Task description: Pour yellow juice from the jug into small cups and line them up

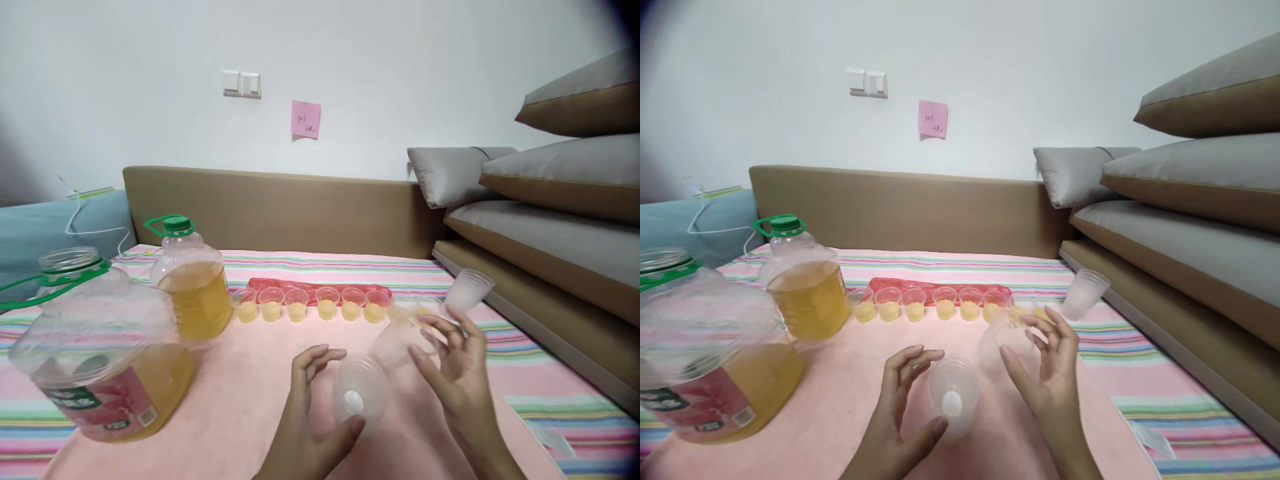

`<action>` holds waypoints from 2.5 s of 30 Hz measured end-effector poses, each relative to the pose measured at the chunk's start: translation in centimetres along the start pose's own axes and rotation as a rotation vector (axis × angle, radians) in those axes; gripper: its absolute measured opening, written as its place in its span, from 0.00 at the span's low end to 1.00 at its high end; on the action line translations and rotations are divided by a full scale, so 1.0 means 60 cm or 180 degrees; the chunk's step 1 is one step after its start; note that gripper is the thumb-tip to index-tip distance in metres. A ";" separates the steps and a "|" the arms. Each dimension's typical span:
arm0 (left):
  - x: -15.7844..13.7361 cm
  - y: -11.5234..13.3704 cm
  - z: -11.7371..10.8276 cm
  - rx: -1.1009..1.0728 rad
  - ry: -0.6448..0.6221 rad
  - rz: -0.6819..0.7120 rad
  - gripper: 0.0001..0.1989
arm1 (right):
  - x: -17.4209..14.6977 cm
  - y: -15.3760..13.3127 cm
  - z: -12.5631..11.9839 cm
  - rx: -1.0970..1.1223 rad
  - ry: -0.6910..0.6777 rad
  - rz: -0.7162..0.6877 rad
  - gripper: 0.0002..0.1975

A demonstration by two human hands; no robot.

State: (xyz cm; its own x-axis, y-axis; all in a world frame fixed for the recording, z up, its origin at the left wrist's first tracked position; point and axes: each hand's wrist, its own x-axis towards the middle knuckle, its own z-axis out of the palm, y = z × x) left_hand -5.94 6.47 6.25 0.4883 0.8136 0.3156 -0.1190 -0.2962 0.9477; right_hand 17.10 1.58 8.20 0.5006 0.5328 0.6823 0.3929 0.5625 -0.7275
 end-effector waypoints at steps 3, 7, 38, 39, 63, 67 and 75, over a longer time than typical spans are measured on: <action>0.000 -0.001 -0.002 -0.0076 -0.0011 0.0066 0.39 | -0.018 0.056 0.005 -0.0463 -0.0132 0.0227 0.37; 0.001 -0.011 -0.018 -0.0044 -0.0099 0.0222 0.39 | -0.045 0.088 0.011 -0.0851 -0.0344 0.0435 0.36; 0.016 0.013 -0.034 0.0598 -0.0865 -0.0797 0.52 | -0.112 -0.016 0.006 -0.0916 -0.1515 0.0497 0.28; 0.016 0.014 -0.035 0.0622 -0.0870 -0.0797 0.52 | -0.112 -0.018 0.007 -0.0895 -0.1597 0.0608 0.29; 0.019 0.011 -0.066 0.0780 -0.1063 -0.0675 0.56 | -0.129 -0.016 0.026 0.0001 -0.1652 0.1228 0.23; 0.025 -0.001 -0.073 0.0600 -0.0833 -0.0342 0.34 | -0.127 -0.028 0.009 0.0303 -0.1604 0.1234 0.25; 0.036 0.005 -0.047 0.0921 -0.0344 -0.0480 0.20 | -0.032 -0.066 -0.080 0.0078 -0.0304 0.0598 0.28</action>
State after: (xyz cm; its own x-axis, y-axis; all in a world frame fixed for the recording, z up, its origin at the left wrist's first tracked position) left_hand -7.38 9.54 7.37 0.5724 0.8059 0.1512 0.2042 -0.3188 0.9256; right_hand 18.26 -4.69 9.46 0.4875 0.6866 0.5393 0.2801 0.4621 -0.8415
